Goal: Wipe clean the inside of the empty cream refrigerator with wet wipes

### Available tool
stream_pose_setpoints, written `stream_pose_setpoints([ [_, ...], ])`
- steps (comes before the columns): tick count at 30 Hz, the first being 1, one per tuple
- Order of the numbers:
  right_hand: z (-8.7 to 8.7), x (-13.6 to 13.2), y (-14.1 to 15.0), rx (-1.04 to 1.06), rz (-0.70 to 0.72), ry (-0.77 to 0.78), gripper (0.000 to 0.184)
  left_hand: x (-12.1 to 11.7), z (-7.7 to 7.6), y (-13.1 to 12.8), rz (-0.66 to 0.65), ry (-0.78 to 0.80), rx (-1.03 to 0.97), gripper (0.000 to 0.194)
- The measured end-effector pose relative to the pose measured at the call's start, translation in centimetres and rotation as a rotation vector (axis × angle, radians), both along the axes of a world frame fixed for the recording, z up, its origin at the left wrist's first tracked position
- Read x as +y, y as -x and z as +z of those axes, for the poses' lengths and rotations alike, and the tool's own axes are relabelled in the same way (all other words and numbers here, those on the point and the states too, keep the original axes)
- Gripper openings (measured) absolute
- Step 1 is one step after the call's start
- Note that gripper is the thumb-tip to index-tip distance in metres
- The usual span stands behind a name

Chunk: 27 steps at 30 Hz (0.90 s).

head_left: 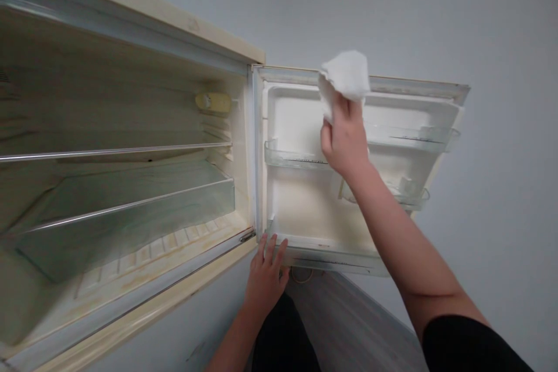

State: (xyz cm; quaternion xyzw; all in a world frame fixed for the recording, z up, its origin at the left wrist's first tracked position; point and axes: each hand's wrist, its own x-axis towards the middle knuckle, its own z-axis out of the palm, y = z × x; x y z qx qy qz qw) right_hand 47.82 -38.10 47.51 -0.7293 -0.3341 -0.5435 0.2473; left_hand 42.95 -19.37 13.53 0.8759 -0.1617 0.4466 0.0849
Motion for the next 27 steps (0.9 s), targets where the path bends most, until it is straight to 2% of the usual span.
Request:
stream_pose_setpoints([
  [3,4.0,1.7,-4.1,-0.045,-0.090,0.292,0.063,0.0,0.0,0.0,0.007,-0.006,-0.007,0.066],
  [5,5.4,2.7,-6.2,-0.038,-0.113,0.509,0.060,0.1,0.0,0.0,0.010,-0.015,-0.011,0.064],
  [8,6.2,3.3,-8.3,-0.048,-0.115,0.759,0.057,0.2,0.0,0.0,0.011,-0.028,-0.014,0.063],
  [13,5.5,1.6,-9.5,-0.099,-0.118,1.035,0.059,0.3,-0.1,-0.2,-0.001,-0.009,-0.011,0.062],
  [15,5.1,0.6,-9.7,-0.118,-0.161,1.082,0.062,0.3,-0.1,-0.2,-0.005,-0.004,-0.008,0.062],
  [20,5.3,-1.0,-9.4,-0.191,-0.274,0.965,0.059,0.4,0.1,-0.1,-0.009,-0.003,0.012,0.062],
  [23,5.7,-1.8,-8.3,-0.173,-0.330,0.954,0.053,0.4,0.2,0.1,-0.009,-0.010,0.028,0.062],
  [25,5.9,-2.2,-7.2,-0.174,-0.323,0.969,0.050,0.4,0.2,0.1,-0.010,-0.012,0.031,0.062],
  [27,6.4,-2.4,-6.0,-0.187,-0.248,1.017,0.049,0.4,0.2,0.0,-0.013,-0.009,0.026,0.062],
])
